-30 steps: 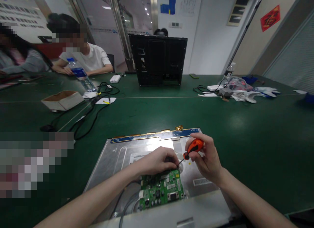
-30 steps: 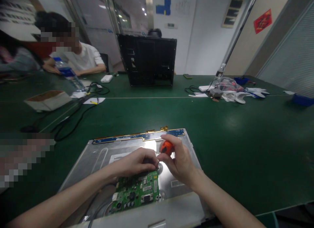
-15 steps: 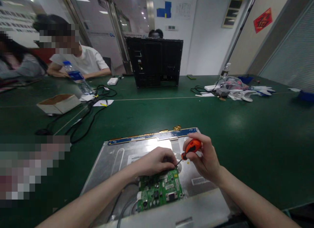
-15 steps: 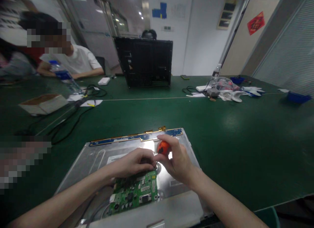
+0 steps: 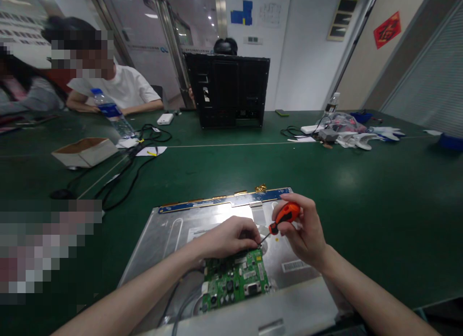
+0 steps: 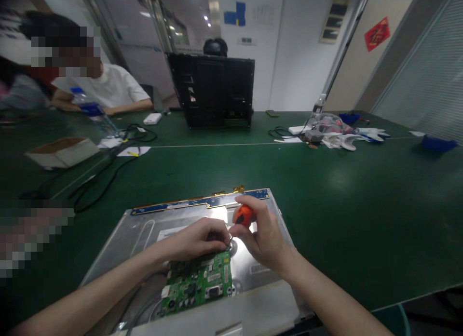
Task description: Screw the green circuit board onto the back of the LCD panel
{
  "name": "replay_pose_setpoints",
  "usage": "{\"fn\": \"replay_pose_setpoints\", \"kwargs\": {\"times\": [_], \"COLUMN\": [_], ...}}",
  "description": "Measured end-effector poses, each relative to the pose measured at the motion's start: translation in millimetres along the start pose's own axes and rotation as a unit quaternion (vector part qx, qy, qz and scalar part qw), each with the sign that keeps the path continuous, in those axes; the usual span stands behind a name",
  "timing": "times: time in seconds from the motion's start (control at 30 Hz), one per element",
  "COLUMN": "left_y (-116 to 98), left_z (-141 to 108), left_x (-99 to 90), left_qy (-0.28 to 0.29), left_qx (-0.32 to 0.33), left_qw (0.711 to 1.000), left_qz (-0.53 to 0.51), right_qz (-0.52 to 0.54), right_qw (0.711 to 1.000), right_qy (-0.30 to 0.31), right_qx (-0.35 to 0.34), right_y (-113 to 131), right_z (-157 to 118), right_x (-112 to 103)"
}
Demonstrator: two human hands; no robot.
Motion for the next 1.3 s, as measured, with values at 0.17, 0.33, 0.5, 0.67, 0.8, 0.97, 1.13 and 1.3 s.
{"fn": "replay_pose_setpoints", "kwargs": {"times": [0.17,0.33,0.5,0.67,0.8,0.97,1.13,1.3], "left_y": [-0.4,-1.6,-2.9,-1.7,0.7,0.7,-0.3,1.1], "left_z": [-0.2,-0.1,-0.8,-1.6,-1.6,-1.7,-2.0,-2.3], "left_x": [0.8,1.5,1.6,1.9,2.4,2.6,2.6,2.4], "left_qy": [-0.001,-0.003,-0.001,-0.003,-0.01,-0.013,-0.009,-0.01], "left_qx": [0.01,0.011,0.0,0.007,0.011,0.013,0.015,0.021], "left_qw": [1.0,1.0,1.0,1.0,1.0,0.999,1.0,0.999], "left_qz": [0.006,0.006,-0.006,0.005,0.015,0.029,0.025,0.027], "right_qz": [-0.013,-0.025,-0.032,-0.033,-0.038,-0.04,-0.044,-0.046], "right_qw": [1.0,1.0,0.999,0.999,0.999,0.999,0.998,0.998], "right_qy": [0.012,0.019,0.015,0.021,0.021,0.022,0.024,0.033], "right_qx": [-0.006,-0.002,-0.014,-0.009,-0.013,-0.024,-0.027,-0.016], "right_y": [2.1,2.5,5.8,8.0,7.7,8.7,10.8,9.1], "right_z": [0.6,-0.1,0.2,-0.1,-0.4,2.4,3.8,1.1], "right_x": [1.2,1.9,1.1,2.8,3.1,1.8,1.8,2.4]}}
Point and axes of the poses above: each hand's wrist, its own z-axis towards the middle knuckle, its own x-axis out of the palm, y = z × x, the point moved 1 cm from there along z, towards the middle knuckle, and after that the axes turned 1 degree about -z, right-handed, at the moved point
